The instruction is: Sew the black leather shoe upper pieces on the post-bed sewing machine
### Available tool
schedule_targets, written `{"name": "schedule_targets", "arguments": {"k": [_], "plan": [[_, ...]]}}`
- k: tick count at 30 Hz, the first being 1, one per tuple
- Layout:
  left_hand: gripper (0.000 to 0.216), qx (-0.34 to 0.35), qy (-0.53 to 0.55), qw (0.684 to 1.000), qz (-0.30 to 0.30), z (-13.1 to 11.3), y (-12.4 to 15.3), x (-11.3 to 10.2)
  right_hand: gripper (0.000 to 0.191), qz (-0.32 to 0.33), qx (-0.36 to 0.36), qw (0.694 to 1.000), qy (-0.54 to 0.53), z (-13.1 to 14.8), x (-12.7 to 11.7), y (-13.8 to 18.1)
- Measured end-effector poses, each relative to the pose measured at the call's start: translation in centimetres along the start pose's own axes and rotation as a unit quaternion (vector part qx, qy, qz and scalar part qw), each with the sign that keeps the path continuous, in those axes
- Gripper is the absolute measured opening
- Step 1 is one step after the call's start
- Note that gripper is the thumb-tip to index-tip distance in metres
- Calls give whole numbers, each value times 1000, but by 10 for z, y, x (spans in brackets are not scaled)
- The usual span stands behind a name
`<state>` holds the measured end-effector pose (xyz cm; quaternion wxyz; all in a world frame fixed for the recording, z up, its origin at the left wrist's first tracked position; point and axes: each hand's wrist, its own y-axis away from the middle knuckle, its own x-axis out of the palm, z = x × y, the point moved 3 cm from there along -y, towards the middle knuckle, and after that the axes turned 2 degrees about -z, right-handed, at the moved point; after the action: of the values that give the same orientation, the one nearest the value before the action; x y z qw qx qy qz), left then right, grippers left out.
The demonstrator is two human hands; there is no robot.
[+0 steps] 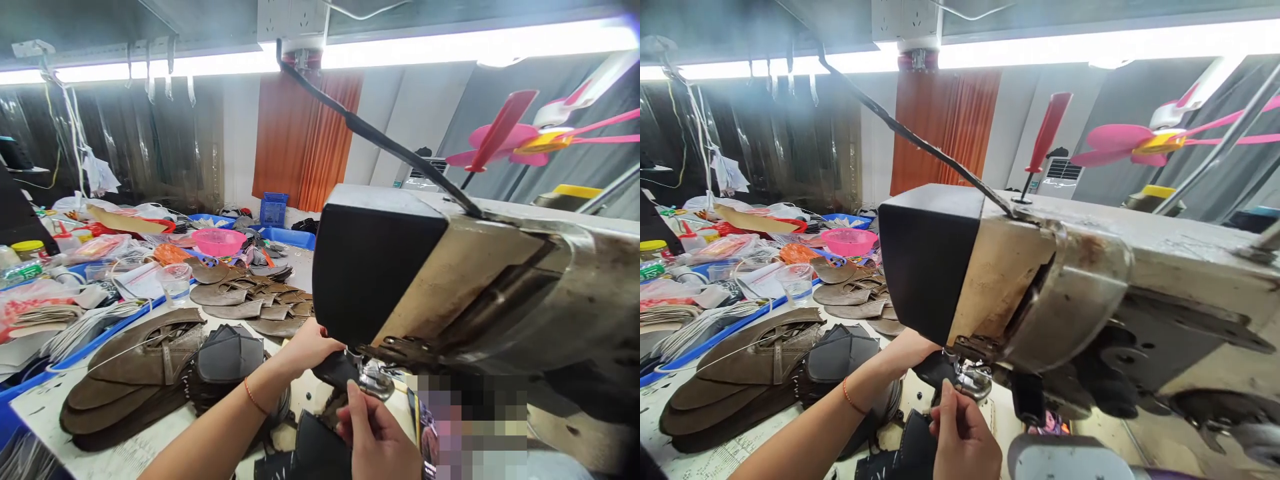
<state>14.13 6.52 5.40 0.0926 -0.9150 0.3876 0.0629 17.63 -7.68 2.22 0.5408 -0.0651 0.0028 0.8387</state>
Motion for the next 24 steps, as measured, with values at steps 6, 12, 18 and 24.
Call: {"name": "schedule_targets", "arguments": {"k": [6, 12, 18, 24], "plan": [[14, 89, -195, 976, -46, -8, 8, -8, 46, 55, -27, 996, 58, 3, -6, -6], [22, 73, -194, 978, -15, -4, 22, -17, 40, 111, -160, 977, 88, -2, -4, 1], [32, 131, -137, 980, -52, -19, 79, -72, 30, 159, -308, 932, 107, -17, 2, 34], [28, 75, -399, 902, -145, 10, 110, -156, 19, 119, -448, 869, 175, -70, -30, 40]]}}
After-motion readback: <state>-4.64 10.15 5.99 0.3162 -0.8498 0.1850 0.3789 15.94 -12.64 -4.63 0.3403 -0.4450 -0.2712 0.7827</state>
